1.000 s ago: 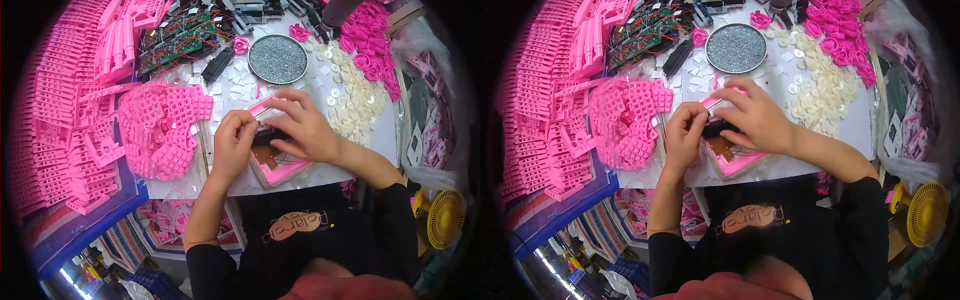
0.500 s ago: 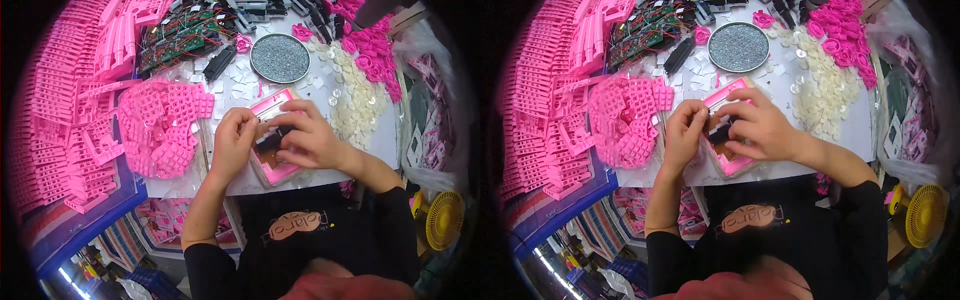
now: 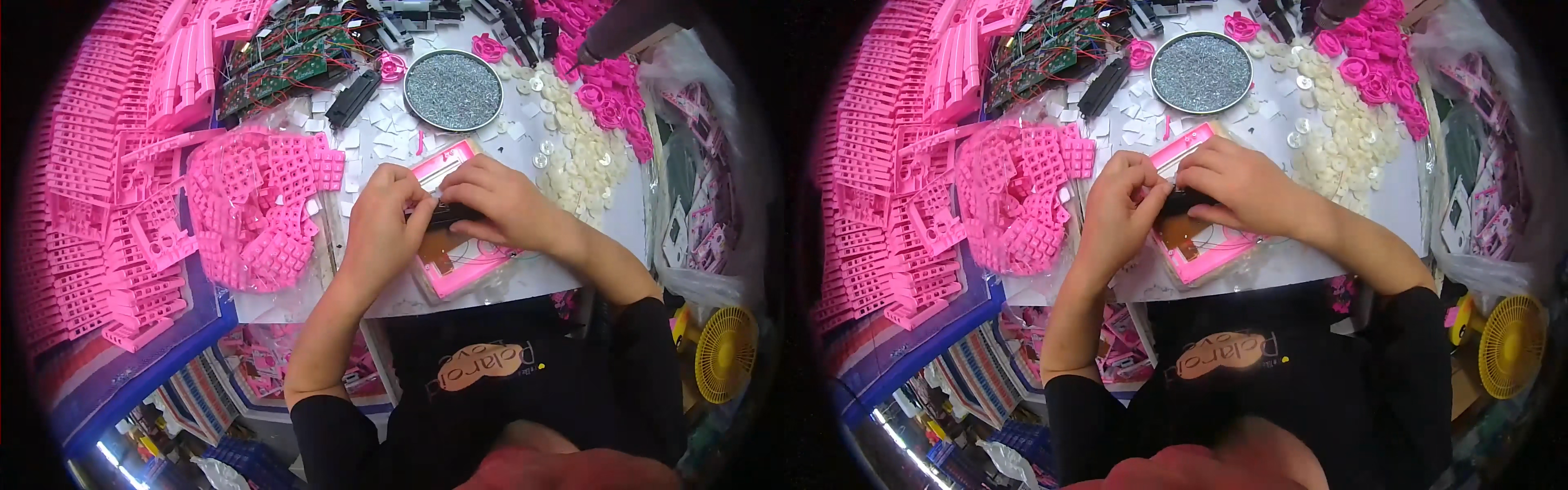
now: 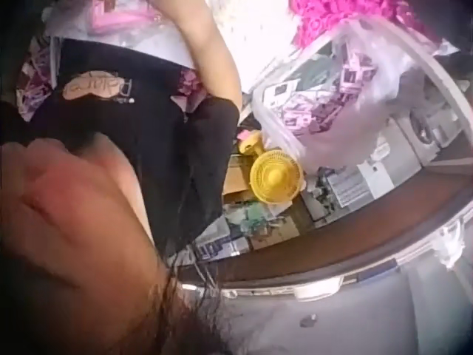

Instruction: Assembling electronic components into a pink plastic frame using an electric screwdriver.

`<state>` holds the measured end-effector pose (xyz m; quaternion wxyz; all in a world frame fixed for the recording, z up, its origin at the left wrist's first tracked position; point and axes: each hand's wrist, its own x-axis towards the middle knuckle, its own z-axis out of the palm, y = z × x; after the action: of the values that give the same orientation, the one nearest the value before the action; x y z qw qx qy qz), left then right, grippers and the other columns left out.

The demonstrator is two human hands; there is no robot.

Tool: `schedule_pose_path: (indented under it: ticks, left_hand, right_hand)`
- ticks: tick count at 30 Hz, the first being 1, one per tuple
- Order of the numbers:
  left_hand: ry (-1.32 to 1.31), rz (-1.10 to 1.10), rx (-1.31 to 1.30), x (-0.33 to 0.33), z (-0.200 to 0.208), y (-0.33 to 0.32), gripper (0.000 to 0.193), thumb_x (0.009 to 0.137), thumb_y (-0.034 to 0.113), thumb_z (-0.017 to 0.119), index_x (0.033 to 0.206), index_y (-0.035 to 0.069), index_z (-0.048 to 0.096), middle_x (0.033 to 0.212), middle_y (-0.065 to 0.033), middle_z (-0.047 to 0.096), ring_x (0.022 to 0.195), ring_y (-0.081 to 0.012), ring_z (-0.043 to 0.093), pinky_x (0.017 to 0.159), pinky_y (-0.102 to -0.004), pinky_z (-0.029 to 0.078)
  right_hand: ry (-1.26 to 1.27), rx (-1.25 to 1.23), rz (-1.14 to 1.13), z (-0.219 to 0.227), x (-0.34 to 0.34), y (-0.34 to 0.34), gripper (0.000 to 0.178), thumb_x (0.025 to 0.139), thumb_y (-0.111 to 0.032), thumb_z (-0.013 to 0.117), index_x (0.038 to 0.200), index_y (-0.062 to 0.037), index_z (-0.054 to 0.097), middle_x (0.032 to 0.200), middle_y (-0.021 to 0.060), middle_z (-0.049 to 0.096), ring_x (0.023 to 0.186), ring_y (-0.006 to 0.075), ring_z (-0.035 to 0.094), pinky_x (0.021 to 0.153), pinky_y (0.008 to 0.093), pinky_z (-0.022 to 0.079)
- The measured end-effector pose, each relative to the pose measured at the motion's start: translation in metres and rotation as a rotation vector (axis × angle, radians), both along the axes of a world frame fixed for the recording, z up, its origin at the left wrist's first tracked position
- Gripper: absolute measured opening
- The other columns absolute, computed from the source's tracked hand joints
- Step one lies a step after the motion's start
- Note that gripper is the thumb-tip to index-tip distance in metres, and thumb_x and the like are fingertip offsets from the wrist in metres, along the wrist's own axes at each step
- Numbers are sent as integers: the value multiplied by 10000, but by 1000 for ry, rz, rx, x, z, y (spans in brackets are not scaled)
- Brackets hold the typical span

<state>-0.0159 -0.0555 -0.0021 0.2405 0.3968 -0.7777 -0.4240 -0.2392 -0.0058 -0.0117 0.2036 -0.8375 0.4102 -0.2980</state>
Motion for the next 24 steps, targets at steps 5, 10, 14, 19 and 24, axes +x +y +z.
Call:
schedule_pose_path:
  ticks: [5,10,14,19,24]
  left_hand:
    - [-21,35,-14,-3,7,3,118,865,65,722,847,-22,645,963,-134,597,805,-259,619,710,-353,510]
    - [-2,10,-15,1,1,2,135,873,63,729,854,-27,629,948,-102,583,759,-179,572,668,-295,473]
    - [-15,5,33,0,0,-1,128,869,72,737,875,-23,653,943,-92,583,741,-163,555,662,-289,462]
    - [-51,-37,97,0,2,-13,143,858,96,752,905,-19,679,936,-89,593,714,-155,563,649,-289,470]
    - [-157,-133,91,-2,7,-22,146,848,102,745,915,-15,687,899,-98,613,702,-164,587,636,-300,482]
  right_hand:
    - [117,-113,-13,10,5,5,454,719,-142,810,1130,-61,635,1089,89,651,1066,292,612,877,380,546]
    - [124,2,-40,18,9,4,444,667,-134,826,1058,-59,628,1049,78,644,1041,276,611,838,368,552]
    - [146,-62,-48,16,11,4,448,644,-130,833,1032,-60,622,1022,76,635,1011,279,607,821,367,550]
    - [188,-94,-54,19,14,4,400,661,-116,793,1020,-57,627,1008,64,633,979,266,605,796,353,552]
    - [283,-174,-70,17,20,11,300,702,-125,698,984,-44,634,947,53,607,918,240,589,740,331,540]
